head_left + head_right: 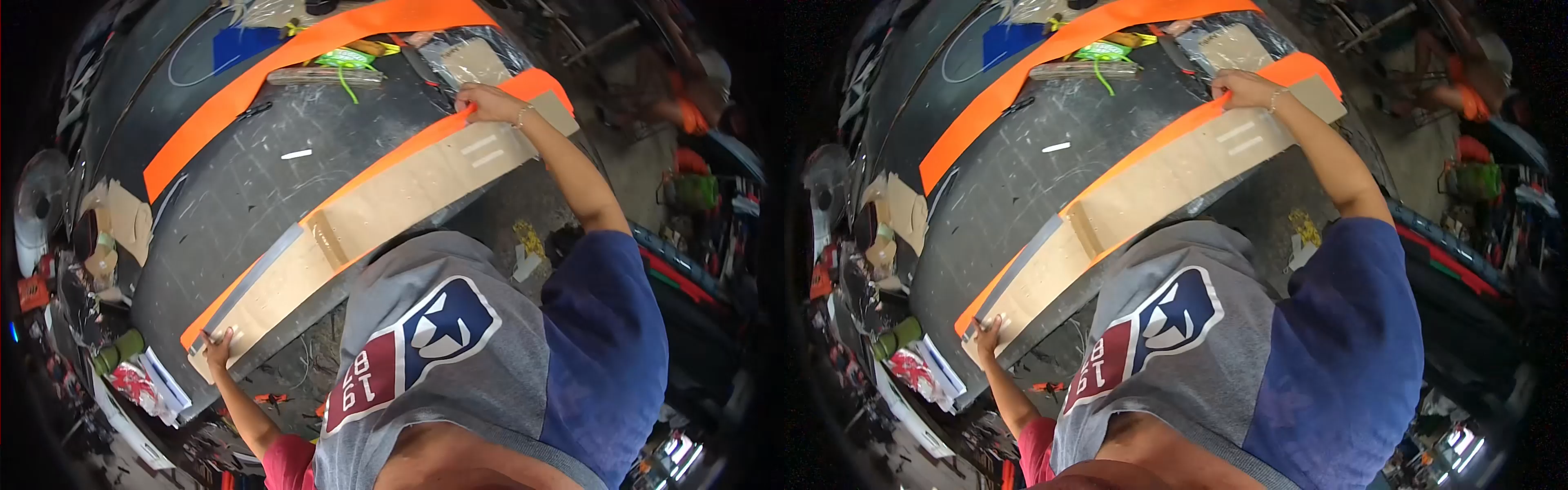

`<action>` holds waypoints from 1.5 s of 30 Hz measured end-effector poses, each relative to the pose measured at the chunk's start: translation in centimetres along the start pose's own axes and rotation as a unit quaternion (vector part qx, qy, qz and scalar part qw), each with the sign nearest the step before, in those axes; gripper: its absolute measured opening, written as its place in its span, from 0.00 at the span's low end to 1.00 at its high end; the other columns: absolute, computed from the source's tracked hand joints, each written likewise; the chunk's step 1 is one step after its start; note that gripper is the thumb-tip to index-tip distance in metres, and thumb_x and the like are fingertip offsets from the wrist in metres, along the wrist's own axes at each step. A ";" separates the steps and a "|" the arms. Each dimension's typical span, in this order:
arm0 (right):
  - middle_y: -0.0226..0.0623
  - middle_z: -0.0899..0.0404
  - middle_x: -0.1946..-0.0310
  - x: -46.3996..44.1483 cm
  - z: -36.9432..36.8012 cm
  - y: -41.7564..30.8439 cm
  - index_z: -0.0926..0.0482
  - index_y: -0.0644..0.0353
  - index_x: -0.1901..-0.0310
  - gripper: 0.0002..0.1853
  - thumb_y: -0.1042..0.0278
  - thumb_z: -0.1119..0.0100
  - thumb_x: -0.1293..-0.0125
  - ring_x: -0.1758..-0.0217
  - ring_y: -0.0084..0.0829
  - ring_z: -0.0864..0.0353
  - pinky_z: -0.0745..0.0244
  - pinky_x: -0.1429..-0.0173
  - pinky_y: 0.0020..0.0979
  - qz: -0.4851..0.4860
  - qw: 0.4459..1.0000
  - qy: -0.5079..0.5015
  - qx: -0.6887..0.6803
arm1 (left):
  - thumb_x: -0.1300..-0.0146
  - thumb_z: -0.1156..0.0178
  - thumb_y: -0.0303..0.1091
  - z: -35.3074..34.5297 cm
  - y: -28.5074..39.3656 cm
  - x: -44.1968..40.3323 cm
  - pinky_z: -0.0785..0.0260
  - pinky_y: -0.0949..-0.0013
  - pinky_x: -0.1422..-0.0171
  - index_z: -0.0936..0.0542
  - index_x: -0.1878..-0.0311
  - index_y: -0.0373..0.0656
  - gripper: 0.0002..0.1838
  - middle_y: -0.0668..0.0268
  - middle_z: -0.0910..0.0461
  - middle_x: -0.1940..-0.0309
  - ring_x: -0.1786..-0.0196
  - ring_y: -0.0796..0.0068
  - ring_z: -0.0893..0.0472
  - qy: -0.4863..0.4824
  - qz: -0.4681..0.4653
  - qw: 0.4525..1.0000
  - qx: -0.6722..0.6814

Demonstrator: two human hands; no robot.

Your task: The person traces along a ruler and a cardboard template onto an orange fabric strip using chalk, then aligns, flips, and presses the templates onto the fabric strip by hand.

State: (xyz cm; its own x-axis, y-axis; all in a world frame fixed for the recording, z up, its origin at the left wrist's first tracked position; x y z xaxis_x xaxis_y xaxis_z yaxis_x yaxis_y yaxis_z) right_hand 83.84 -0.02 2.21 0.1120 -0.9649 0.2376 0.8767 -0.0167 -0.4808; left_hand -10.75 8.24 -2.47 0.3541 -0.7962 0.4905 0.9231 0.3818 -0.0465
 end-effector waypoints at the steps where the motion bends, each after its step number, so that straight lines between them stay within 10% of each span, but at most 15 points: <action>1: 0.40 0.21 0.61 0.2 0.3 -0.2 0.23 0.61 0.61 0.17 0.69 0.25 0.49 0.52 0.41 0.20 0.26 0.48 0.40 -0.027 1.000 -0.002 -0.002 | 0.58 0.28 0.77 0.3 0.5 0.6 0.50 0.49 0.19 0.62 0.16 0.55 0.75 0.33 0.31 0.32 0.21 0.32 0.47 -0.008 -0.003 1.000 0.005; 10: 0.33 0.18 0.63 1.9 2.4 4.2 0.23 0.54 0.65 0.15 0.63 0.24 0.47 0.49 0.39 0.20 0.27 0.47 0.43 -0.121 0.988 0.032 0.092 | 0.56 0.29 0.77 -0.2 -0.2 -0.9 0.56 0.47 0.17 0.60 0.16 0.48 0.74 0.54 0.44 0.19 0.21 0.31 0.49 -0.021 -0.020 0.999 -0.026; 20: 0.32 0.19 0.58 2.0 0.7 2.8 0.20 0.57 0.54 0.17 0.69 0.28 0.45 0.45 0.37 0.22 0.27 0.40 0.40 -0.066 0.995 0.053 0.058 | 0.55 0.32 0.79 0.4 0.7 0.4 0.55 0.49 0.17 0.63 0.16 0.54 0.74 0.43 0.23 0.35 0.20 0.32 0.51 -0.032 -0.004 0.999 -0.024; 35: 0.35 0.19 0.70 1.8 -0.1 1.2 0.23 0.61 0.57 0.12 0.75 0.35 0.42 0.65 0.34 0.17 0.23 0.57 0.36 -0.106 0.994 -0.028 0.020 | 0.57 0.34 0.82 -0.4 -0.6 -0.9 0.51 0.48 0.18 0.64 0.16 0.53 0.75 0.41 0.27 0.32 0.20 0.33 0.50 -0.031 -0.013 0.999 -0.026; 45: 0.39 0.21 0.72 1.9 0.1 0.0 0.24 0.58 0.53 0.16 0.73 0.38 0.45 0.65 0.40 0.18 0.23 0.56 0.40 -0.050 0.998 0.046 0.018 | 0.58 0.31 0.80 -0.8 -1.3 -1.2 0.45 0.48 0.21 0.62 0.16 0.60 0.73 0.21 0.40 0.31 0.24 0.29 0.42 0.004 -0.006 1.000 -0.013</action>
State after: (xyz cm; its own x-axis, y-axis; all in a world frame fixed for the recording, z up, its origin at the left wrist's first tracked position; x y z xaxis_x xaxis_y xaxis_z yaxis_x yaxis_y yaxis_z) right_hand 84.14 -1.85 2.78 -0.0191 -0.9788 0.2039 0.8975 -0.1067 -0.4279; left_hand -12.28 8.32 -3.65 0.3433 -0.8044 0.4848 0.9311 0.3594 -0.0628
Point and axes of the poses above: each hand's wrist, its own x-axis away from the middle knuckle, its own z-axis out of the back of the hand, y = z × x, the point moved 4 cm from there along -x, towards the middle knuckle
